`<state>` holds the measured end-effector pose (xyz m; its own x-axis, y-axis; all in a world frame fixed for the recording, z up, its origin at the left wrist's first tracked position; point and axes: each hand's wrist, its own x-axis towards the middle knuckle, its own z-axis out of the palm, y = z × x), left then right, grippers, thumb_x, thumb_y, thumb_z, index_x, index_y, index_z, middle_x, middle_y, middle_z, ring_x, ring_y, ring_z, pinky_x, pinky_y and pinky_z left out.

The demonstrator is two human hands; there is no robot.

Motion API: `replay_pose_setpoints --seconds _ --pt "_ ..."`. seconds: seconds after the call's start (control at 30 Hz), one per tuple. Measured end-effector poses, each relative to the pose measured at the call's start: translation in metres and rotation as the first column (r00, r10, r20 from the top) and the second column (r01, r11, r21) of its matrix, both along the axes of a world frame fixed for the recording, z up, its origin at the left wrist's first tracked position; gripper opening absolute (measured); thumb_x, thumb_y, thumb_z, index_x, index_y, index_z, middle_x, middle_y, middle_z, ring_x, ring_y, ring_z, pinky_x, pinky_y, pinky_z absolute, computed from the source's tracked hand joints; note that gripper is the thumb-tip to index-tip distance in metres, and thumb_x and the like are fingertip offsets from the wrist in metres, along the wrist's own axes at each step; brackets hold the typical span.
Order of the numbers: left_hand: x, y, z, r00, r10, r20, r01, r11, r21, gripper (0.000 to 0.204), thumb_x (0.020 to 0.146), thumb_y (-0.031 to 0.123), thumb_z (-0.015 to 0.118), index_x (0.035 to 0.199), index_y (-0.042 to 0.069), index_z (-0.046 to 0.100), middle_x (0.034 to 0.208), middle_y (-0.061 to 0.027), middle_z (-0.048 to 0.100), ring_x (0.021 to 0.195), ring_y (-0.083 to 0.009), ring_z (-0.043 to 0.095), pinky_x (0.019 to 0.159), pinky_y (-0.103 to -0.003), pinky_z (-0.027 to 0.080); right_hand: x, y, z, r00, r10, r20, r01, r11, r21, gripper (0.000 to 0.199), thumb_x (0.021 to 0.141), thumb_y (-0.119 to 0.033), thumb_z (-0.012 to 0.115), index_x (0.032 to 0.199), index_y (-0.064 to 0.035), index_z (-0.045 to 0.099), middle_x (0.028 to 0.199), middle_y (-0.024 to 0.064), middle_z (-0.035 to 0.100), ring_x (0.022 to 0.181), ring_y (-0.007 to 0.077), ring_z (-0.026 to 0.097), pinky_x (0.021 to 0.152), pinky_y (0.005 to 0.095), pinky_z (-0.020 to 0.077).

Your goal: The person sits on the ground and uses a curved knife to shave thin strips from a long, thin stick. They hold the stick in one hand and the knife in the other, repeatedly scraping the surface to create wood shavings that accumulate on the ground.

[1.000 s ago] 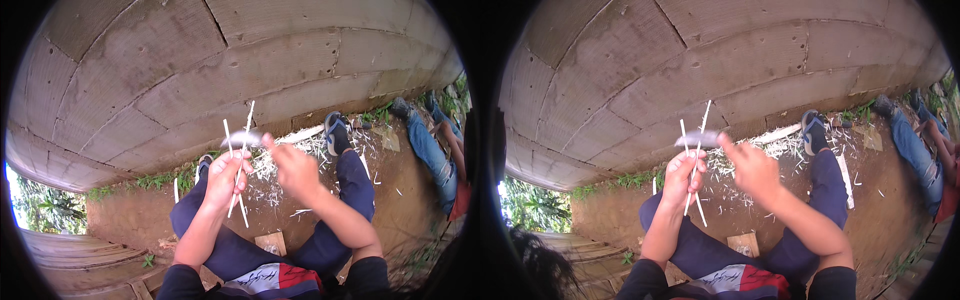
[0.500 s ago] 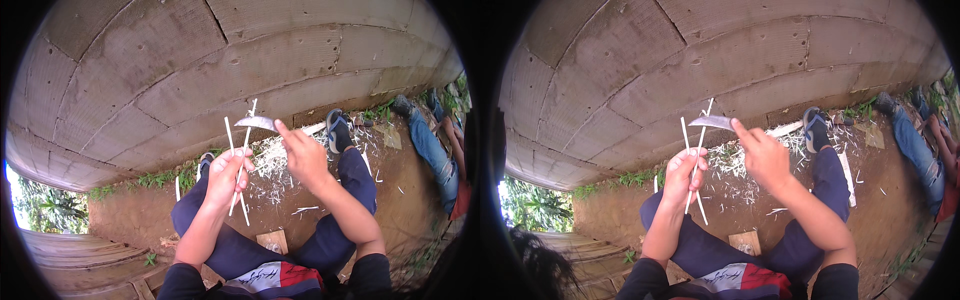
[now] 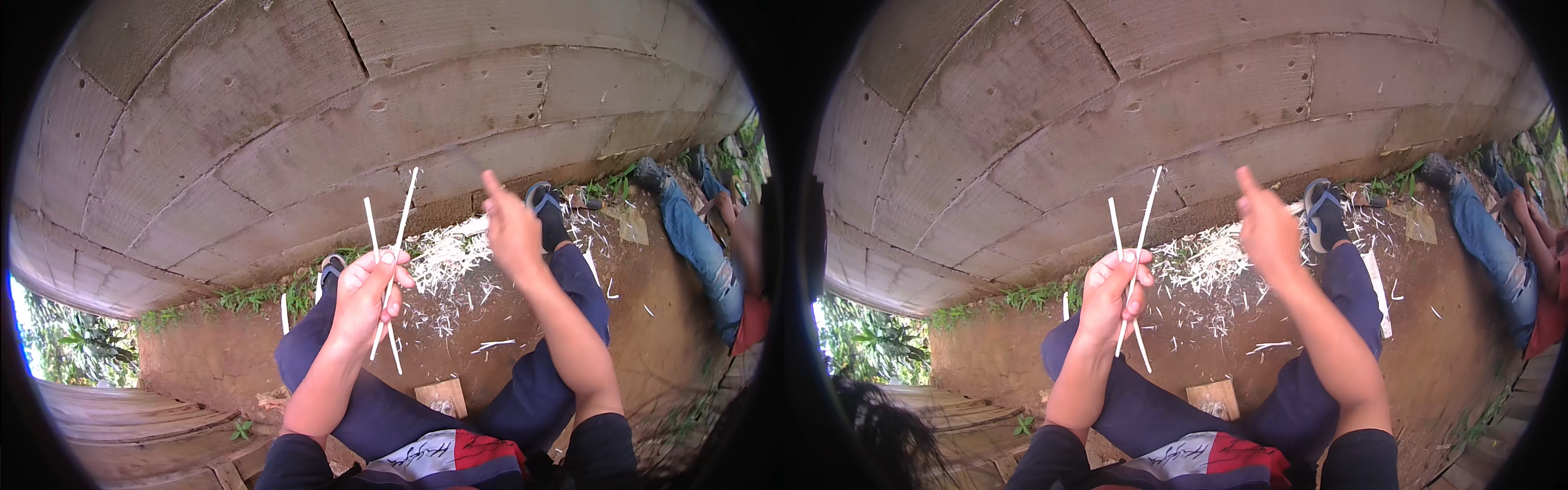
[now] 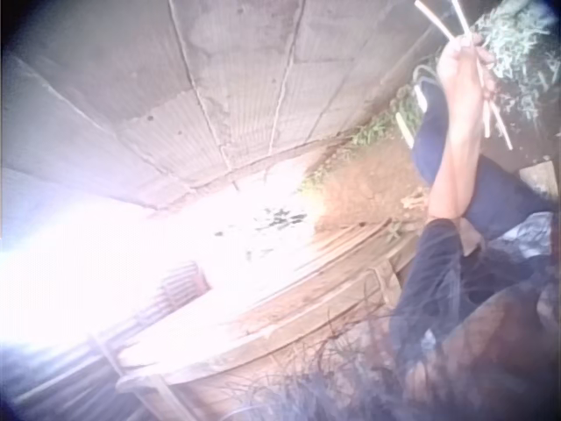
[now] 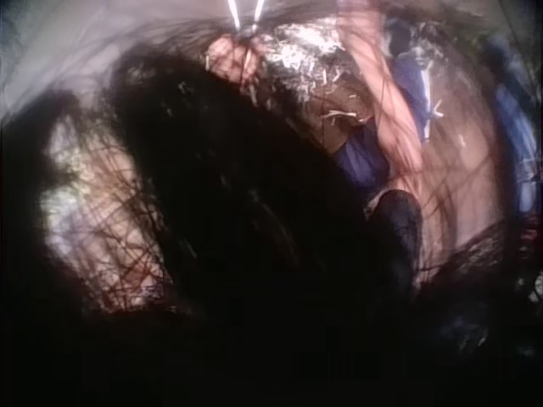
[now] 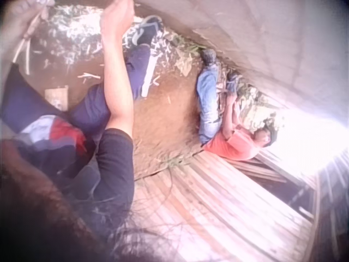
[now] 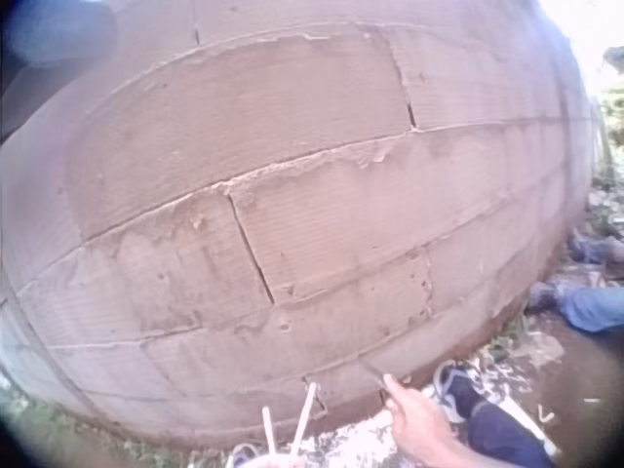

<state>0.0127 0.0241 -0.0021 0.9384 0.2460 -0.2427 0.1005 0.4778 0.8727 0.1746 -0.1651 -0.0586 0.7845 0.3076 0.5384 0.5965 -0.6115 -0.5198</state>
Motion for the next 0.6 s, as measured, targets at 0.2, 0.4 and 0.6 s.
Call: replay_pose_setpoints --seconds 0.2,0.4,0.6 --pt "-0.001 -0.002 0.004 1.0 0.001 0.016 -0.002 0.997 0.071 0.02 0.104 0.018 0.054 0.11 -0.001 0.06 0.083 -0.0058 0.067 0.048 -0.0044 0.052 0.039 -0.016 0.038 0.023 -0.017 0.013 0.488 0.469 -0.737 0.361 0.66 0.659 0.046 0.102 -0.024 0.058 0.142 -0.006 0.043 0.098 0.0042 0.063 0.062 0.0057 0.048 0.046 0.0198 0.0405" --pt "-0.004 -0.018 0.008 0.999 -0.032 0.001 0.031 0.971 0.237 0.017 0.099 0.013 0.062 0.109 0.0 0.061 0.084 -0.0087 0.07 0.052 -0.0048 0.056 0.043 -0.017 0.042 -0.009 -0.003 0.041 0.353 0.817 -0.457 0.269 0.379 0.885 0.053 0.098 -0.023 0.066 0.142 -0.0068 0.041 0.101 0.0053 0.061 0.063 0.0071 0.05 0.044 0.0186 0.0402" --pt "-0.011 -0.025 0.004 0.993 -0.107 -0.051 0.118 0.945 0.307 0.018 0.097 0.013 0.066 0.11 0.002 0.062 0.088 -0.0063 0.071 0.057 -0.0031 0.056 0.046 -0.017 0.041 -0.017 0.0 0.057 0.511 0.777 -0.367 0.06 0.394 0.917 0.068 0.091 -0.014 0.074 0.145 -0.0025 0.033 0.097 0.0061 0.063 0.056 0.004 0.047 0.042 0.0188 0.0393"
